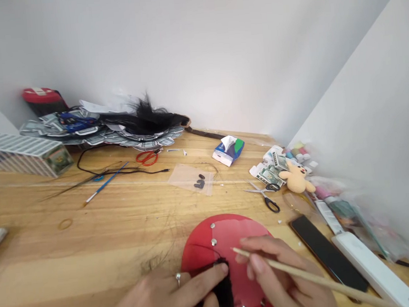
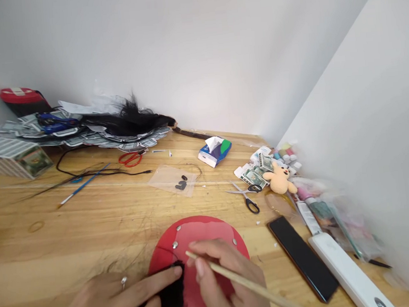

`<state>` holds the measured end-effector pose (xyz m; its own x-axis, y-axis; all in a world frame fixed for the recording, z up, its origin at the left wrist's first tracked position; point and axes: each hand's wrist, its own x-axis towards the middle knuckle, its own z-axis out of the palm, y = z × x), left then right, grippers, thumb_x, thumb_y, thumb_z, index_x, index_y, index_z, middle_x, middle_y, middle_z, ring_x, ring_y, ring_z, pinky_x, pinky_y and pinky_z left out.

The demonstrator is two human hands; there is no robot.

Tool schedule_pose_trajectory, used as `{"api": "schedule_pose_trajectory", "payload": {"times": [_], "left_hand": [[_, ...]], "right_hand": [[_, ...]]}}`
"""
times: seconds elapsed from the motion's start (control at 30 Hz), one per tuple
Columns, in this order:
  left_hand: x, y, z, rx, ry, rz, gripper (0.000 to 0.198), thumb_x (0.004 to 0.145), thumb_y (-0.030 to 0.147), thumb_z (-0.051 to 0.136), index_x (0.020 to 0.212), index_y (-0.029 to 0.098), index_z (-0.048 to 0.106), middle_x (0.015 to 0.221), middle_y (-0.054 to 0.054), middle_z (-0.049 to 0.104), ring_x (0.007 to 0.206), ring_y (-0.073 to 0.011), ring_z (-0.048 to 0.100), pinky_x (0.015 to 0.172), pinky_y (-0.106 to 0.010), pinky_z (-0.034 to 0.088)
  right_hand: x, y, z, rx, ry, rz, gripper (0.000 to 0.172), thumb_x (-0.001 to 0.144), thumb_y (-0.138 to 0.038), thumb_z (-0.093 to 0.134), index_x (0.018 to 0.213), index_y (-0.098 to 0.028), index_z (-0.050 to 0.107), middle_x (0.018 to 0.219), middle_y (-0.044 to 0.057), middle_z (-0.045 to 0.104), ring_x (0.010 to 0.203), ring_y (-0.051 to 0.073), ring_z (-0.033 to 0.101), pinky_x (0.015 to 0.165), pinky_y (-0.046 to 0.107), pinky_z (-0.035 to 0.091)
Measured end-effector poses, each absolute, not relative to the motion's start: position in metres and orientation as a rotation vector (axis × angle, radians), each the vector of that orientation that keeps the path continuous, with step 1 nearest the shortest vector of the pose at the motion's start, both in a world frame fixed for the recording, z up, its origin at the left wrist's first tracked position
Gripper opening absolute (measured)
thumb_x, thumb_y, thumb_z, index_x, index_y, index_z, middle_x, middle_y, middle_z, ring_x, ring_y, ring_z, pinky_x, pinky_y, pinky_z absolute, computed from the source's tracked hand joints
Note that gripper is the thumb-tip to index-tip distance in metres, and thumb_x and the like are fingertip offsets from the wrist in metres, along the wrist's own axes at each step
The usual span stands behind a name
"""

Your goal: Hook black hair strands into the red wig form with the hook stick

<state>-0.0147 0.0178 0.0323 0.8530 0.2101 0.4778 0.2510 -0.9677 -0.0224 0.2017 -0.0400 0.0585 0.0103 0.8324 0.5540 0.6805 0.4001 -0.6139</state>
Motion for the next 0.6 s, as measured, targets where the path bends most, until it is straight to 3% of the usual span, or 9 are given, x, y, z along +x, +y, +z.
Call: {"api": "schedule_pose_trajectory", "payload": {"times": [0.27,0.43,0.6], "left_hand": [[-0.017,0.02,0.025,-2.951,-0.393,-0.801,0.051,0.106,0.016,0.015,0.097,0.026,0.064,0.122,0.006,0.073,0.054,-0.0126,0.067,0.047,-0.028,0.049],[-0.015,0.023,0.024,-2.944,-0.393,-0.861,0.057,0.107,0.016,0.009,0.095,0.026,0.063,0.115,0.008,0.076,0.05,-0.0124,0.064,0.046,-0.029,0.047],[-0.016,0.022,0.025,-2.975,-0.423,-0.877,0.051,0.107,0.017,0.015,0.096,0.025,0.064,0.118,0.007,0.074,0.052,-0.0123,0.065,0.047,-0.029,0.048]], "right_hand": [[0.192,-0.034,0.047,-1.3,-1.745,0.032,0.017,0.077,-0.008,0.053,0.077,-0.024,0.051,0.065,-0.005,0.066,0.051,0.01,0.067,0.049,0.014,0.054],[0.191,-0.032,0.044,-1.316,-1.818,-0.028,0.017,0.078,-0.007,0.05,0.072,-0.024,0.049,0.059,-0.005,0.064,0.046,0.01,0.065,0.046,0.015,0.053],[0.192,-0.032,0.045,-1.295,-1.824,-0.028,0.019,0.078,-0.005,0.049,0.075,-0.024,0.048,0.061,-0.005,0.066,0.048,0.01,0.066,0.048,0.016,0.053]]}}
